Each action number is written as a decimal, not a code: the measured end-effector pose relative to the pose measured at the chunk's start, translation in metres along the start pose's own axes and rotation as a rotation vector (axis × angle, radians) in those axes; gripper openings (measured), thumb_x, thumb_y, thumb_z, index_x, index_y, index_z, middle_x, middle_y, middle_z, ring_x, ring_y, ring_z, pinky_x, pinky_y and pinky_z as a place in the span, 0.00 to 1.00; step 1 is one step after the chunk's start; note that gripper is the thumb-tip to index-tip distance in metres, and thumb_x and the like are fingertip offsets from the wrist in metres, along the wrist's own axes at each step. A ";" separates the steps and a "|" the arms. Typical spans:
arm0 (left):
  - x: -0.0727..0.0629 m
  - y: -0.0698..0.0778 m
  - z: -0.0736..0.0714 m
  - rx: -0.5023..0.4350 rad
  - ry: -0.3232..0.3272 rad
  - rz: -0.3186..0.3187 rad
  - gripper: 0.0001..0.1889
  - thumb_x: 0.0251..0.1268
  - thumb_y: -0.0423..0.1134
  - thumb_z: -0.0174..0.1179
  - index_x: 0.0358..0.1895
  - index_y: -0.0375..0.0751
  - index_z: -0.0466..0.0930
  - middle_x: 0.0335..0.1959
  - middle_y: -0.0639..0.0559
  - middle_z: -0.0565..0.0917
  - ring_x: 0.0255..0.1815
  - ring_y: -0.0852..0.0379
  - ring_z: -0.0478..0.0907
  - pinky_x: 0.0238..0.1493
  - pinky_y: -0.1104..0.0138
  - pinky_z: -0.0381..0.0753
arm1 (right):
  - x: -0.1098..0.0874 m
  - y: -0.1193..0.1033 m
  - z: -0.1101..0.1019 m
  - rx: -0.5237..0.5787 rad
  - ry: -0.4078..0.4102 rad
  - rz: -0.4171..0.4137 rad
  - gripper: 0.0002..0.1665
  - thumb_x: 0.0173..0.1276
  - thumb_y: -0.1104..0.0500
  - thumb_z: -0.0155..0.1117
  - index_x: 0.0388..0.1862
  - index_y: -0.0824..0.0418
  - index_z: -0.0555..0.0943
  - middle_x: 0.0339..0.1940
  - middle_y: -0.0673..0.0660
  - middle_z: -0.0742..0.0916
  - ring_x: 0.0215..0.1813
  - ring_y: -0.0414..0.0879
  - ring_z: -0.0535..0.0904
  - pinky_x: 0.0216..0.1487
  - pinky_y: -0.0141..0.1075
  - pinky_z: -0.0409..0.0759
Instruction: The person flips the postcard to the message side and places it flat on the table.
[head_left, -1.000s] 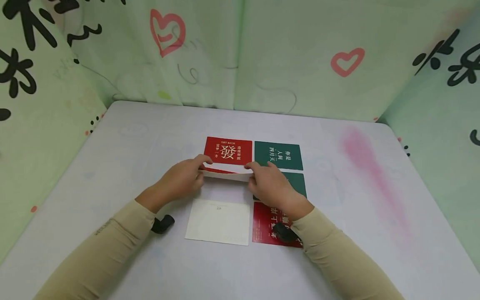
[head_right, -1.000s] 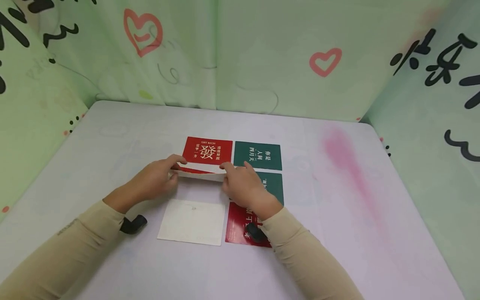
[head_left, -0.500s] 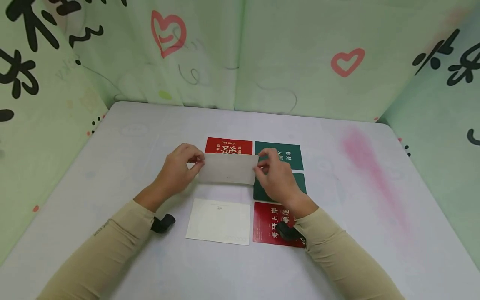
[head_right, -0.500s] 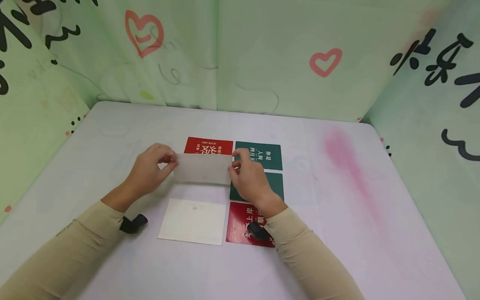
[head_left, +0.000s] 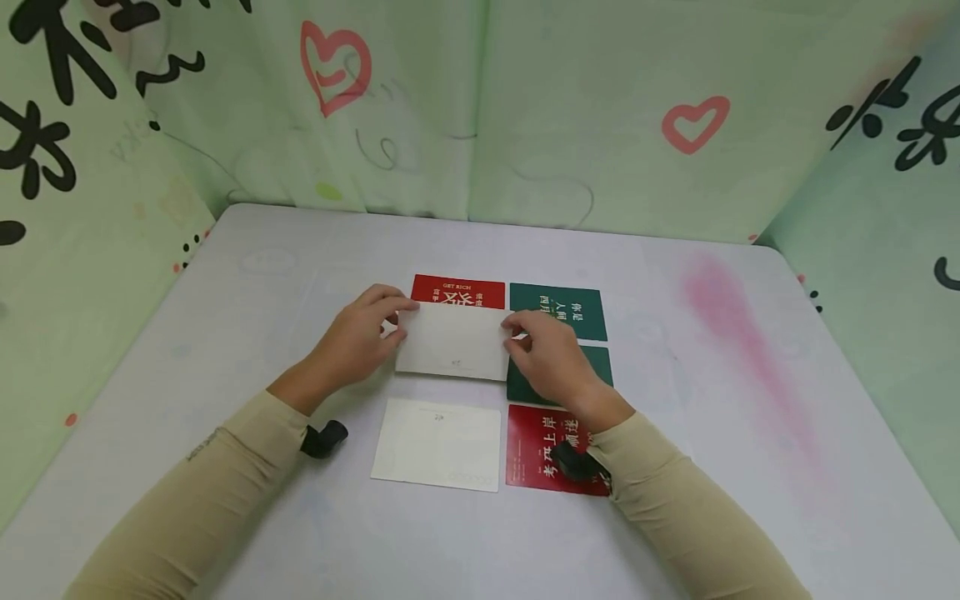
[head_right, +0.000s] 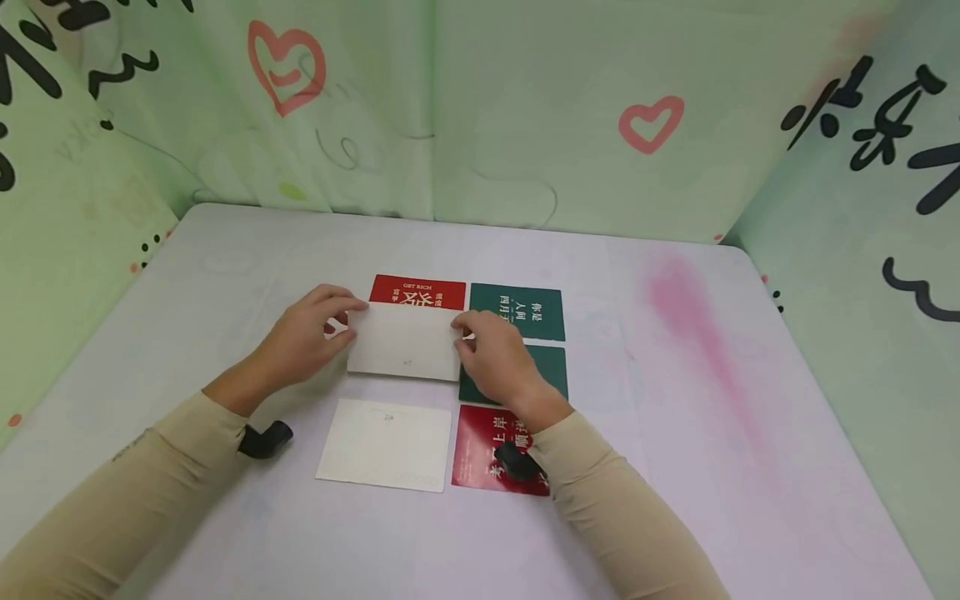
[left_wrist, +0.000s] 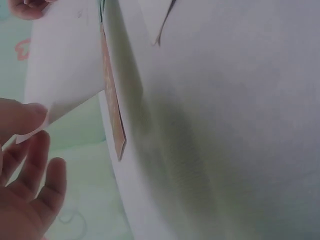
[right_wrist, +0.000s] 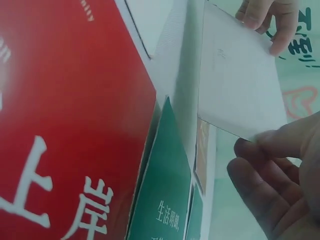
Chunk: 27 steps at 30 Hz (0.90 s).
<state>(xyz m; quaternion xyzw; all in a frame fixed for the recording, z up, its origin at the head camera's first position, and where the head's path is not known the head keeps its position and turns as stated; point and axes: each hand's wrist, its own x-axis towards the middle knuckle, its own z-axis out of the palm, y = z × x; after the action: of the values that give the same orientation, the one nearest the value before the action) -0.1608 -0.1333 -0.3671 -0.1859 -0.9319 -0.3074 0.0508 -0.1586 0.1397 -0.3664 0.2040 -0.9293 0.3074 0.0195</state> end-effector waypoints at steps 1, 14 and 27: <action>0.001 0.000 0.001 0.013 -0.023 -0.018 0.21 0.64 0.29 0.67 0.61 0.35 0.79 0.59 0.44 0.74 0.50 0.50 0.78 0.52 0.59 0.81 | 0.001 0.000 0.001 -0.012 -0.022 0.009 0.22 0.67 0.63 0.70 0.59 0.66 0.79 0.52 0.61 0.84 0.48 0.53 0.83 0.47 0.43 0.84; 0.004 0.000 0.009 0.209 -0.205 -0.081 0.30 0.59 0.37 0.73 0.65 0.38 0.76 0.63 0.42 0.73 0.63 0.43 0.71 0.62 0.53 0.74 | 0.005 -0.008 0.008 -0.284 -0.189 0.089 0.31 0.64 0.54 0.74 0.64 0.60 0.76 0.48 0.58 0.83 0.47 0.50 0.79 0.42 0.41 0.84; 0.000 -0.001 0.010 0.271 -0.306 -0.074 0.29 0.60 0.36 0.72 0.66 0.38 0.76 0.63 0.39 0.74 0.61 0.42 0.71 0.59 0.53 0.76 | 0.003 -0.013 0.016 -0.323 -0.285 0.137 0.38 0.60 0.51 0.77 0.67 0.60 0.76 0.57 0.60 0.83 0.57 0.55 0.77 0.50 0.48 0.83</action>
<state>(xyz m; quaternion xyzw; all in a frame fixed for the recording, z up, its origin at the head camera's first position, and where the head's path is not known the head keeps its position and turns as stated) -0.1608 -0.1281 -0.3761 -0.1877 -0.9677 -0.1489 -0.0780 -0.1550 0.1200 -0.3716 0.1761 -0.9714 0.1234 -0.1007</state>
